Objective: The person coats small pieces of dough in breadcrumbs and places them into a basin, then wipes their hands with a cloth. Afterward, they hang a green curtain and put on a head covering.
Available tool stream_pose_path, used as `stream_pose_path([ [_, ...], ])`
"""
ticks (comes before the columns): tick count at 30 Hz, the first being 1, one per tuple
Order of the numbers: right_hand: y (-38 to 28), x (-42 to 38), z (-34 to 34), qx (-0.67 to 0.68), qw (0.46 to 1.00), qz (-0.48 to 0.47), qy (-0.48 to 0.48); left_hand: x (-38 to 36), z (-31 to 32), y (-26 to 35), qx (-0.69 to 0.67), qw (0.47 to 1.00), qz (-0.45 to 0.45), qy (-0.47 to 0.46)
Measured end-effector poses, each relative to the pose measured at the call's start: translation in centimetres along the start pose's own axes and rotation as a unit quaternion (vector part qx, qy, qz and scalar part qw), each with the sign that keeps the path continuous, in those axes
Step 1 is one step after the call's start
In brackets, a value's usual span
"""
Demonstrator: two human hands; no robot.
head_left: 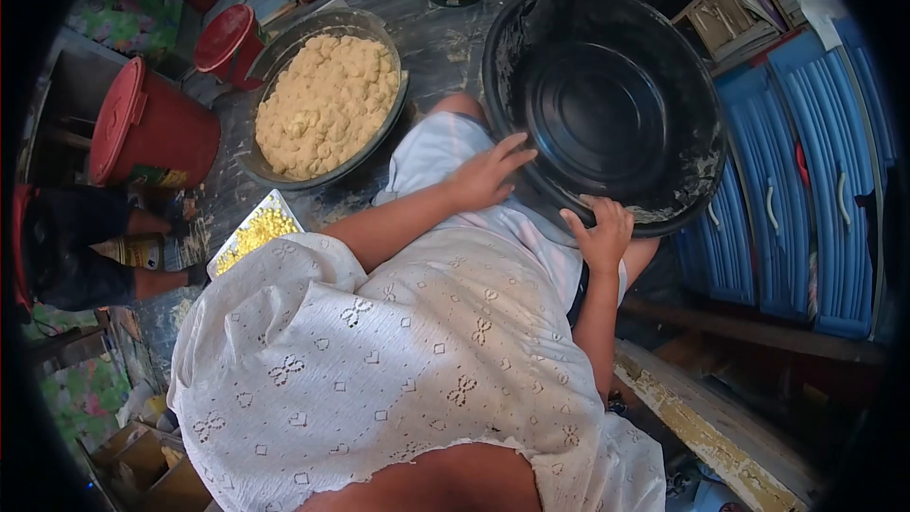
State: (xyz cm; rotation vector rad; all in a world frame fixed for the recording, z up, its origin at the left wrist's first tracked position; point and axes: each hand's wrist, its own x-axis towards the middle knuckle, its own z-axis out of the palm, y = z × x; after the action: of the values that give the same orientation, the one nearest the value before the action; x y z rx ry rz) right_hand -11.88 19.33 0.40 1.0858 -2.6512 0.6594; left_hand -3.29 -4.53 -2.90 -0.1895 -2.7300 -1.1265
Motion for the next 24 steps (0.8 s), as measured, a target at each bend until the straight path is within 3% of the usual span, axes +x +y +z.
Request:
stream_pose_path([
  [24, 0.07, -0.11, 0.14, -0.001, 1.0, -0.004, 0.004, -0.12, -0.03, 0.34, 0.001, 1.0, 0.001, 0.007],
])
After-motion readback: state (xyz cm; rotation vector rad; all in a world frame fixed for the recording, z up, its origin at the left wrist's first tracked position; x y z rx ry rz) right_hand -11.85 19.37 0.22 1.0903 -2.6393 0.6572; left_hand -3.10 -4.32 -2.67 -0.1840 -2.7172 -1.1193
